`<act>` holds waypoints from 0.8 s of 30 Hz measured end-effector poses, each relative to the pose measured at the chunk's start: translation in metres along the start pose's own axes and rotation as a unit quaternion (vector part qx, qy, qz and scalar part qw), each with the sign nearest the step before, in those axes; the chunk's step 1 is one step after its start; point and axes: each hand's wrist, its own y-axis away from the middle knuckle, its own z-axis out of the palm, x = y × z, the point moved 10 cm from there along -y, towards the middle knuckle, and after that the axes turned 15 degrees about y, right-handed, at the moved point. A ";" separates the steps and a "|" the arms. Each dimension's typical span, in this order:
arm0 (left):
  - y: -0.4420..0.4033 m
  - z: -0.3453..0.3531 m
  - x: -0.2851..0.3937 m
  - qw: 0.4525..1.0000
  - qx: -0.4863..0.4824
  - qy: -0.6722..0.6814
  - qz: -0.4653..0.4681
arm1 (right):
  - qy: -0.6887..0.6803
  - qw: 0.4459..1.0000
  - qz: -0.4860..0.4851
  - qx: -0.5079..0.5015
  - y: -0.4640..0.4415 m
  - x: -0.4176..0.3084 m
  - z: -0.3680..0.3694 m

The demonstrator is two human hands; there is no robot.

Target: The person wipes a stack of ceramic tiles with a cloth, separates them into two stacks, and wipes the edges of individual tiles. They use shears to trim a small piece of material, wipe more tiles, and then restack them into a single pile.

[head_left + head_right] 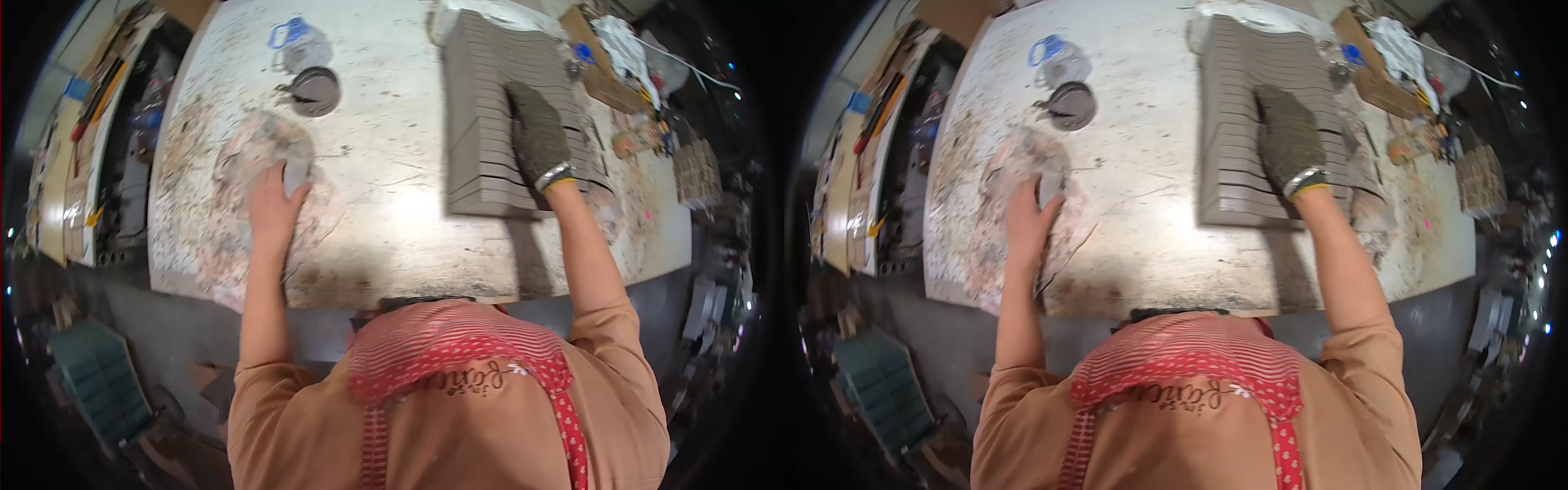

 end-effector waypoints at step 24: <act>-0.033 0.108 0.198 0.889 -0.311 0.298 0.157 | 0.015 0.996 0.046 -0.076 0.000 0.005 0.014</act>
